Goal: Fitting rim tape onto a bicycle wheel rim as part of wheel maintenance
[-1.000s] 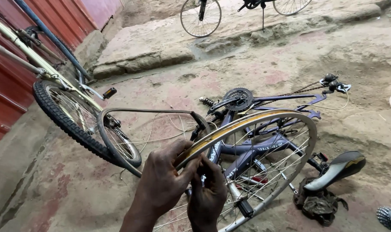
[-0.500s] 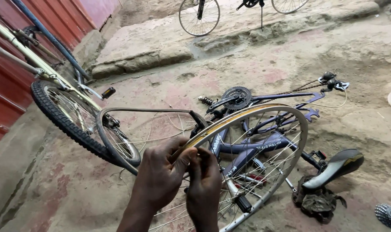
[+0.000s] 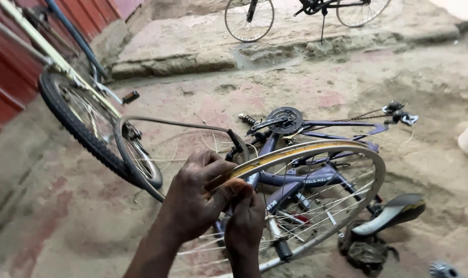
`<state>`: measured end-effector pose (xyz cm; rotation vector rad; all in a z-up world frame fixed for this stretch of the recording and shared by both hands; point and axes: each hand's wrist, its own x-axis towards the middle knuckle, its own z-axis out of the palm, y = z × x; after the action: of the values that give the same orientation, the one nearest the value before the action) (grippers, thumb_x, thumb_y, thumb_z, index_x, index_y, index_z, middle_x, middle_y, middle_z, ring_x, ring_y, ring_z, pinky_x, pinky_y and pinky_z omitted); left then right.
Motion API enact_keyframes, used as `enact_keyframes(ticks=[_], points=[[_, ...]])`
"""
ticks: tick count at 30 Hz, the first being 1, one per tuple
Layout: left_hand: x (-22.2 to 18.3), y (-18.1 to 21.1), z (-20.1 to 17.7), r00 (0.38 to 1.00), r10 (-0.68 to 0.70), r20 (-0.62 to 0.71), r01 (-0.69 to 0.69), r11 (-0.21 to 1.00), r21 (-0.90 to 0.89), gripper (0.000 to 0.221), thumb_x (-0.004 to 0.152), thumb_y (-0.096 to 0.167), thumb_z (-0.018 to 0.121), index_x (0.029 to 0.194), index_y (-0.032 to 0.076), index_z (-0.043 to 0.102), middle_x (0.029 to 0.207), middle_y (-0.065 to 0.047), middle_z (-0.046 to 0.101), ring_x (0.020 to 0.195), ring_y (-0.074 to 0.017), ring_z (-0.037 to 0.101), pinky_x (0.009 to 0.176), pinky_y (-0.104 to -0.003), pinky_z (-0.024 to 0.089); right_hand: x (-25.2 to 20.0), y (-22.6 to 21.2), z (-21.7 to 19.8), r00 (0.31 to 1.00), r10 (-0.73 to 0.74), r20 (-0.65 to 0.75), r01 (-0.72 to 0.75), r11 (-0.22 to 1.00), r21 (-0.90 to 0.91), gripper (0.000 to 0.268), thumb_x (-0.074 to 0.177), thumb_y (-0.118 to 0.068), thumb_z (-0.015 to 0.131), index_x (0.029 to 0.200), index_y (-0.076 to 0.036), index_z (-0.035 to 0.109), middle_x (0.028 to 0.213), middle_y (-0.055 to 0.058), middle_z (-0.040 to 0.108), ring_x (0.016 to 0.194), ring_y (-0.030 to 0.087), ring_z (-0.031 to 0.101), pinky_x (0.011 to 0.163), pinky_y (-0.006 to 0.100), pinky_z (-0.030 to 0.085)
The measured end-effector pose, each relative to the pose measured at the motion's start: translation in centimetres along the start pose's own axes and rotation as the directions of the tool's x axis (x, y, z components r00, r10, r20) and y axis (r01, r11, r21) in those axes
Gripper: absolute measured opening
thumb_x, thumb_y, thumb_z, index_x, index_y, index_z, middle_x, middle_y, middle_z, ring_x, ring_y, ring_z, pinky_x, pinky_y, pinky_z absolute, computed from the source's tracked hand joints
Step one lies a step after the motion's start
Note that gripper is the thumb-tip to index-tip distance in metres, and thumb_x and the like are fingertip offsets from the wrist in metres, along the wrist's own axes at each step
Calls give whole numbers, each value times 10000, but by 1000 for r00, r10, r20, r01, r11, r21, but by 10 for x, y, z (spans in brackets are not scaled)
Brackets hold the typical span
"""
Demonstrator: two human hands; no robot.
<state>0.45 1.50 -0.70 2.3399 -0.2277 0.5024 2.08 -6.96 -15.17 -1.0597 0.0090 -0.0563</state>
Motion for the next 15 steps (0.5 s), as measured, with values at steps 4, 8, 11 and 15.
enact_keyframes(ticks=[4, 8, 11, 15], points=[[-1, -1, -4, 996, -6, 87, 12, 998, -60, 315, 768, 282, 829, 1001, 78, 778, 930, -41, 641, 738, -163, 666, 648, -321, 595, 13, -26, -19, 968, 199, 154, -177, 974, -143, 269, 972, -82, 462, 928, 56, 688, 913, 177, 716, 821, 241, 651, 786, 385, 532], [1, 4, -6, 965, 73, 252, -11, 971, -238, 427, 716, 59, 820, 1134, 51, 731, 1116, -41, 658, 921, -195, 651, 785, -329, 586, 11, -60, -27, 963, 256, 81, -176, 829, -530, 355, 1028, -238, 506, 1205, 16, 679, 1047, 160, 715, 852, 244, 699, 752, 370, 581], [1, 5, -2, 960, 126, 249, -64, 968, -244, 444, 723, 75, 814, 1158, 58, 728, 1065, -45, 661, 887, -201, 634, 760, -340, 569, 13, -64, -33, 956, 261, 131, -177, 875, -451, 313, 978, -95, 524, 1230, 41, 651, 1082, 203, 724, 882, 275, 696, 758, 385, 573], [2, 11, 0, 967, 173, 188, -130, 966, -222, 351, 718, 126, 829, 1040, 45, 715, 971, -40, 666, 821, -202, 628, 730, -355, 546, 24, -53, -44, 923, 376, 86, -359, 918, -167, 222, 1014, -36, 533, 1103, 98, 686, 865, 174, 640, 644, 183, 523, 497, 303, 378]])
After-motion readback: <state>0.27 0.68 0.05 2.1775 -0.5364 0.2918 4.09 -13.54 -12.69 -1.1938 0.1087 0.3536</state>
